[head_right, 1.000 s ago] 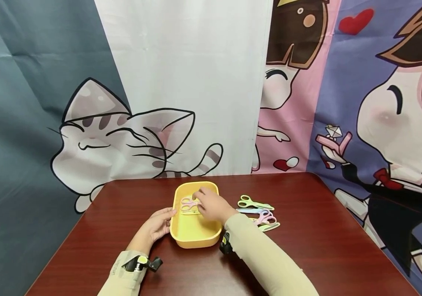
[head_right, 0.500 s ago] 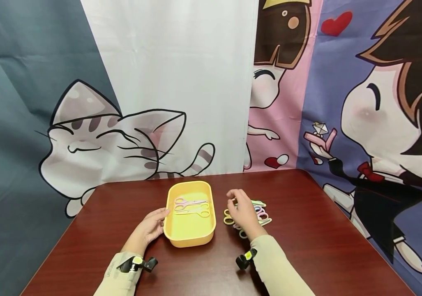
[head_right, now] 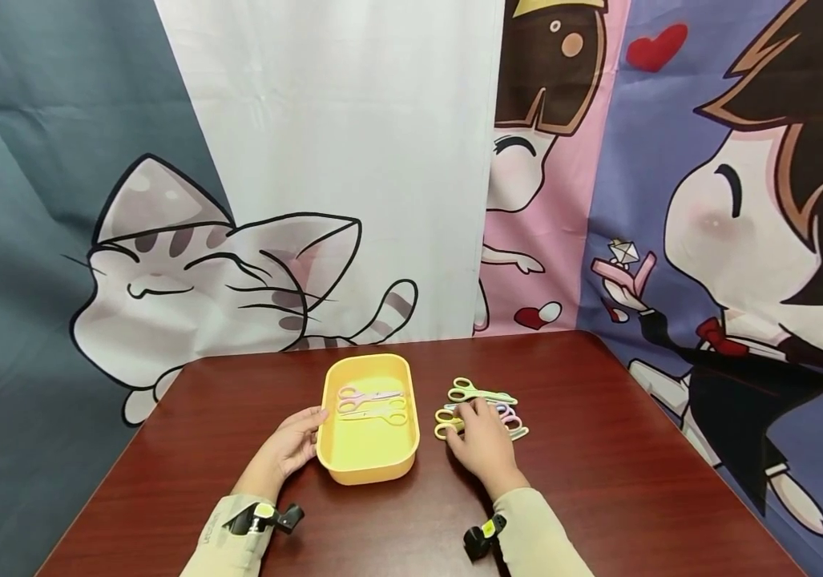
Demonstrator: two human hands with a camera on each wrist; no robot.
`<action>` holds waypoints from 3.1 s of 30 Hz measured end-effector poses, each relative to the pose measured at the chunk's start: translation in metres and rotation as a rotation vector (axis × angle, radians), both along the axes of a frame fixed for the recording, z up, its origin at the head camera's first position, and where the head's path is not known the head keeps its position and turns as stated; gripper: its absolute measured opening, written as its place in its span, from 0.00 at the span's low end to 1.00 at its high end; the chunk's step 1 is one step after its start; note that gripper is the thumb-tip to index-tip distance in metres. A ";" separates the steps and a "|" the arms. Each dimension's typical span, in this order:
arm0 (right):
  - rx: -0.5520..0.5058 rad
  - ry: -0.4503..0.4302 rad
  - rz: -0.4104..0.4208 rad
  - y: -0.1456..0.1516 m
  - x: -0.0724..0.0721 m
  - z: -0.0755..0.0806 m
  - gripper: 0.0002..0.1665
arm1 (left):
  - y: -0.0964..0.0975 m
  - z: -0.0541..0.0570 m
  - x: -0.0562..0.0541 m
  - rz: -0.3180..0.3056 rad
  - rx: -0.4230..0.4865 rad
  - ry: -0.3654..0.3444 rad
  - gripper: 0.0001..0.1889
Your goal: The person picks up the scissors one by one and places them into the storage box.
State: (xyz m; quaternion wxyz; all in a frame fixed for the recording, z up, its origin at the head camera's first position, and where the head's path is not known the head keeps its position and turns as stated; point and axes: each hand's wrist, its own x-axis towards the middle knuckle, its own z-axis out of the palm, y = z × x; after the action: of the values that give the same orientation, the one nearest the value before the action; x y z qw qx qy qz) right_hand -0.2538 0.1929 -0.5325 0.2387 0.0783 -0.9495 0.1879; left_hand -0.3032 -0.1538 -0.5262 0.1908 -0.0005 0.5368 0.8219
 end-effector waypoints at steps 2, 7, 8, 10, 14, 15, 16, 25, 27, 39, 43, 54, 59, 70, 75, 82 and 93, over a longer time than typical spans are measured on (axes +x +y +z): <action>0.009 -0.002 0.003 0.000 0.001 -0.002 0.15 | -0.001 0.000 0.000 0.000 -0.001 0.008 0.06; 0.028 0.010 0.027 0.001 0.000 -0.007 0.13 | -0.001 -0.001 0.000 -0.017 -0.001 0.010 0.06; 0.034 0.011 0.030 0.002 0.000 -0.009 0.13 | -0.001 -0.001 0.000 -0.019 0.003 0.006 0.06; 0.043 0.018 0.031 0.003 0.001 -0.011 0.12 | 0.000 -0.002 0.000 -0.025 0.006 0.005 0.06; 0.036 0.030 0.042 0.004 0.000 -0.013 0.14 | 0.000 -0.003 0.001 -0.028 0.013 0.005 0.06; 0.031 0.034 0.051 0.004 -0.001 -0.014 0.14 | 0.000 -0.003 0.001 -0.026 0.013 0.003 0.05; 0.023 0.037 0.065 0.004 -0.001 -0.015 0.15 | 0.000 -0.003 0.001 -0.023 0.011 0.003 0.05; -0.095 0.099 0.146 0.004 -0.006 -0.021 0.22 | 0.001 -0.001 0.000 -0.029 0.013 0.013 0.03; -0.117 0.090 0.124 0.004 -0.005 -0.022 0.24 | 0.000 -0.002 0.000 -0.033 0.006 0.013 0.03; -0.177 0.083 -0.082 0.002 -0.006 -0.020 0.18 | 0.000 -0.001 0.000 -0.026 0.008 0.020 0.03; -0.177 0.111 -0.112 0.002 -0.006 -0.020 0.15 | -0.002 -0.001 0.000 -0.033 0.016 0.026 0.03; -0.163 0.101 -0.151 0.002 -0.008 -0.015 0.11 | -0.002 -0.001 -0.002 -0.042 0.028 0.015 0.02; -0.160 0.095 -0.155 0.002 -0.008 -0.014 0.11 | -0.001 -0.002 -0.001 -0.037 0.021 0.014 0.04; -0.175 0.160 -0.118 0.002 -0.009 -0.014 0.14 | -0.001 -0.002 -0.001 -0.032 0.008 0.017 0.03; -0.189 0.212 -0.092 0.001 -0.011 -0.013 0.14 | -0.002 -0.003 -0.001 -0.026 0.010 0.023 0.02; -0.262 0.228 -0.071 -0.001 -0.013 -0.009 0.14 | -0.002 -0.004 -0.001 -0.025 0.017 0.024 0.03; -0.293 0.365 0.067 -0.007 -0.019 0.000 0.19 | -0.001 -0.005 0.000 -0.019 0.037 0.019 0.05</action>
State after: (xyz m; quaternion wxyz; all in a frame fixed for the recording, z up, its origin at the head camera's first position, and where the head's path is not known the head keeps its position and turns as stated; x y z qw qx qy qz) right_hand -0.2729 0.1855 -0.5326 0.4089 0.1069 -0.8500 0.3145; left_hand -0.3030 -0.1549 -0.5310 0.1934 0.0157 0.5233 0.8298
